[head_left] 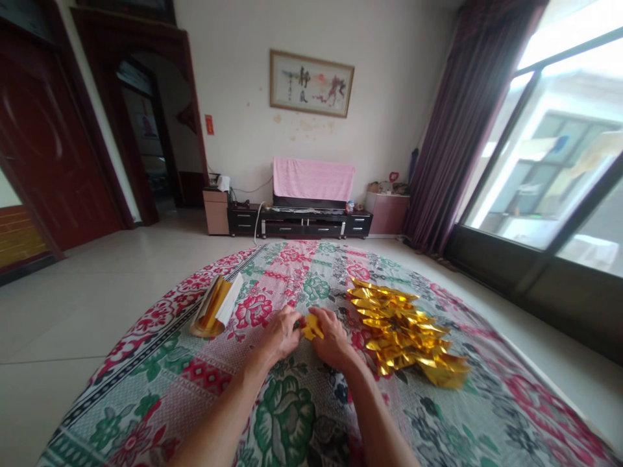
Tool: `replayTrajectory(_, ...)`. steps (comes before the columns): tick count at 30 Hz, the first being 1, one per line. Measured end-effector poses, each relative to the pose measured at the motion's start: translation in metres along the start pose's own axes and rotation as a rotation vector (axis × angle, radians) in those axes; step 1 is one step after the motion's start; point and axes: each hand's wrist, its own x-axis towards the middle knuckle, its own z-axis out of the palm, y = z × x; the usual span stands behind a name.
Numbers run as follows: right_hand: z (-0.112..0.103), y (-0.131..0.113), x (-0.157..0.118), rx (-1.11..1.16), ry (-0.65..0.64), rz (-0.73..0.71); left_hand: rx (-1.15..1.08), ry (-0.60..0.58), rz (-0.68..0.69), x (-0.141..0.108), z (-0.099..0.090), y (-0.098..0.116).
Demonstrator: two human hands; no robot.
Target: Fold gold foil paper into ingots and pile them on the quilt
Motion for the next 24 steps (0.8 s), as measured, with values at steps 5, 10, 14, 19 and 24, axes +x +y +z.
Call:
replayTrajectory(5, 0.006, 0.002, 0.005, 0.052, 0.209, -0.033, 0.012, 0.015, 0.096, -0.003, -0.004, 0.007)
replayTrajectory(10, 0.007, -0.003, 0.006, -0.08, 0.21, -0.019, 0.038, 0.048, 0.189, -0.004, -0.005, 0.01)
replayTrajectory(14, 0.004, -0.002, 0.007, -0.109, 0.209, 0.002, 0.024, 0.09, 0.157, -0.004, -0.003, 0.009)
replayTrajectory(19, 0.003, -0.002, 0.006, -0.123, 0.205, 0.05, -0.015, 0.106, 0.157, -0.006, -0.002, 0.011)
replayTrajectory(24, 0.002, -0.002, 0.008, -0.103, 0.229, 0.114, -0.028, 0.174, 0.103, -0.01, -0.003, 0.013)
